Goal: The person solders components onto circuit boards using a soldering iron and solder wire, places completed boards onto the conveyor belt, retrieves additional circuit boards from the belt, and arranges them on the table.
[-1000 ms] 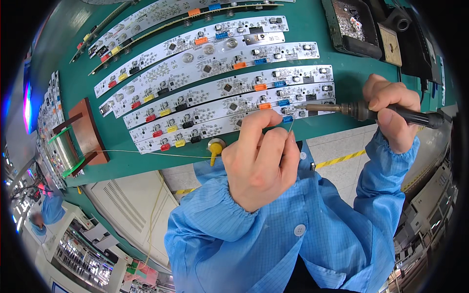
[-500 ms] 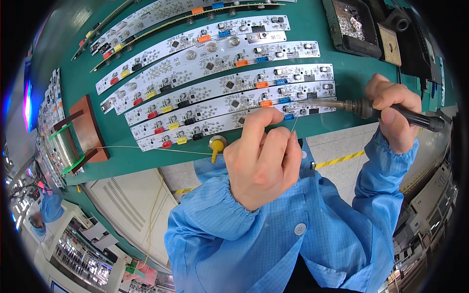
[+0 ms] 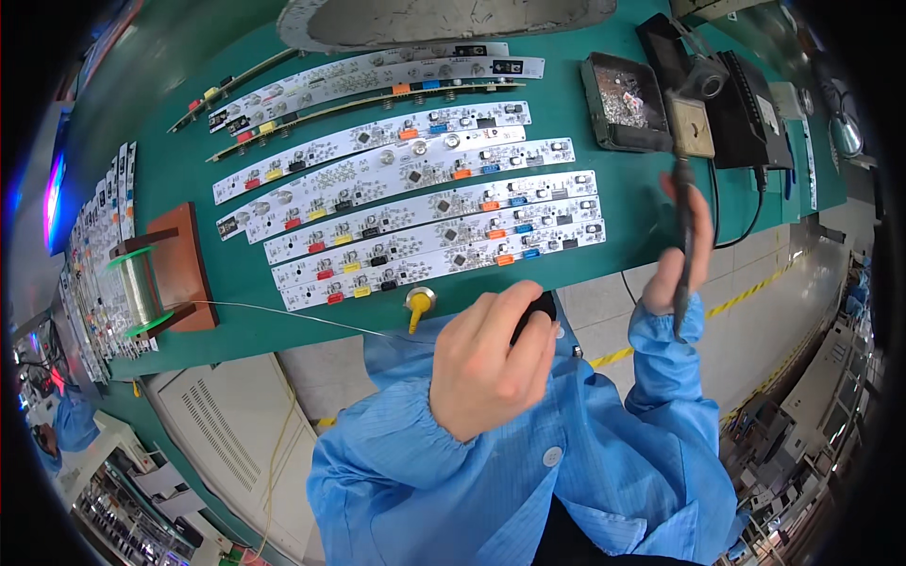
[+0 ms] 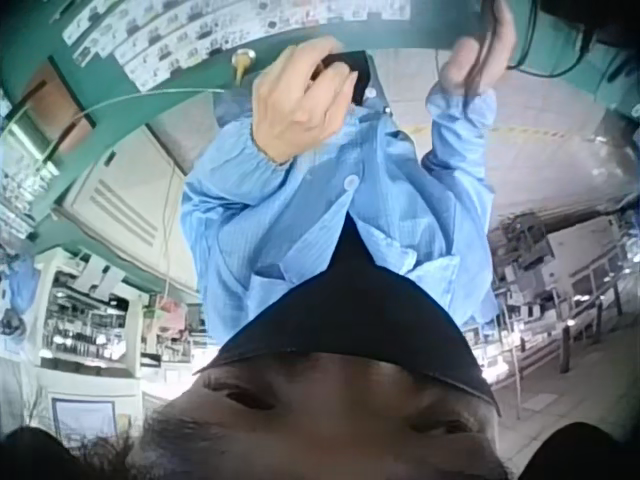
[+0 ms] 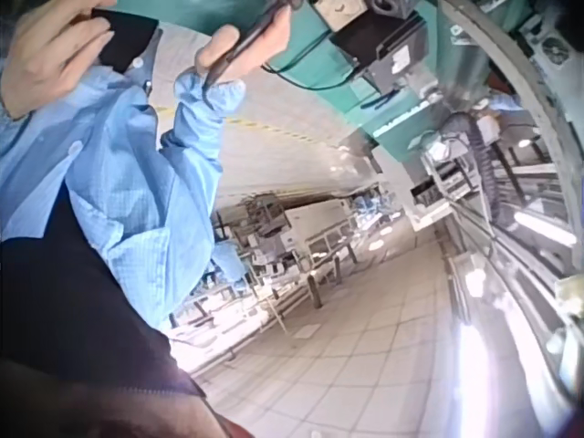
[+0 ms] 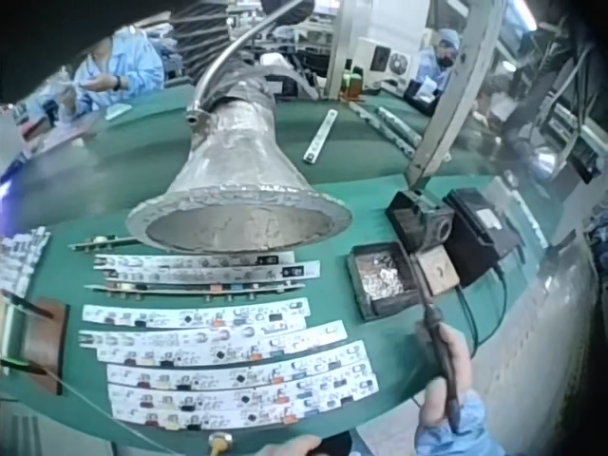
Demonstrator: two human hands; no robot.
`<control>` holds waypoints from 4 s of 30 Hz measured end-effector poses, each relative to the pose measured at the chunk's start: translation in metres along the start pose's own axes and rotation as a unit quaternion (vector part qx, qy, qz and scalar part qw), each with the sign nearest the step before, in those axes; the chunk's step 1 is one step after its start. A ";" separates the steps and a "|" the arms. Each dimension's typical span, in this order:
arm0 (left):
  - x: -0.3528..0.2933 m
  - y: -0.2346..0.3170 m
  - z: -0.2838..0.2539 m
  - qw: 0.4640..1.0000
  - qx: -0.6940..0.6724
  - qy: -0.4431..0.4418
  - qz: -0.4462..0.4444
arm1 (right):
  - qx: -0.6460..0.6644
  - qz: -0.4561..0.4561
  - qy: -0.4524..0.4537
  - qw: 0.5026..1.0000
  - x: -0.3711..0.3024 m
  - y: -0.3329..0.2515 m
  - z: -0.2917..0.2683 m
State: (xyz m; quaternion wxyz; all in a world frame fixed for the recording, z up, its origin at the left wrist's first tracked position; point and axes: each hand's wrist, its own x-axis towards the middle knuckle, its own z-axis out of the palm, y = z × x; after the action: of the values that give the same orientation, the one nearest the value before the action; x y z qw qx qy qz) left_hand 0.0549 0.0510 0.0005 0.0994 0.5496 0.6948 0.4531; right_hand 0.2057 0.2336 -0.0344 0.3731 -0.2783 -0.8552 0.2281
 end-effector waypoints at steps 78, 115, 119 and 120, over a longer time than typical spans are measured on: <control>-0.085 -0.040 -0.039 0.973 -0.105 -0.168 -0.116 | 0.253 -0.184 -0.215 0.925 0.043 -0.102 0.039; -0.082 -0.050 -0.041 0.973 -0.208 -0.017 -0.095 | 0.313 -0.077 -0.361 0.875 0.080 -0.098 0.061; -0.082 -0.051 -0.042 0.972 -0.218 -0.015 -0.091 | 0.320 -0.077 -0.357 0.874 0.083 -0.100 0.061; -0.082 -0.051 -0.042 0.971 -0.221 -0.019 -0.090 | 0.327 -0.077 -0.354 0.873 0.085 -0.100 0.061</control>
State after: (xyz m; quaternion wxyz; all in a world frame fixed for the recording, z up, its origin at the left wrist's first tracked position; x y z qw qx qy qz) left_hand 0.0248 -0.0405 -0.0428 0.2715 0.4580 0.6221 0.5740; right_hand 0.0801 0.2029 0.0308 0.1317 0.0255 -0.8256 0.5480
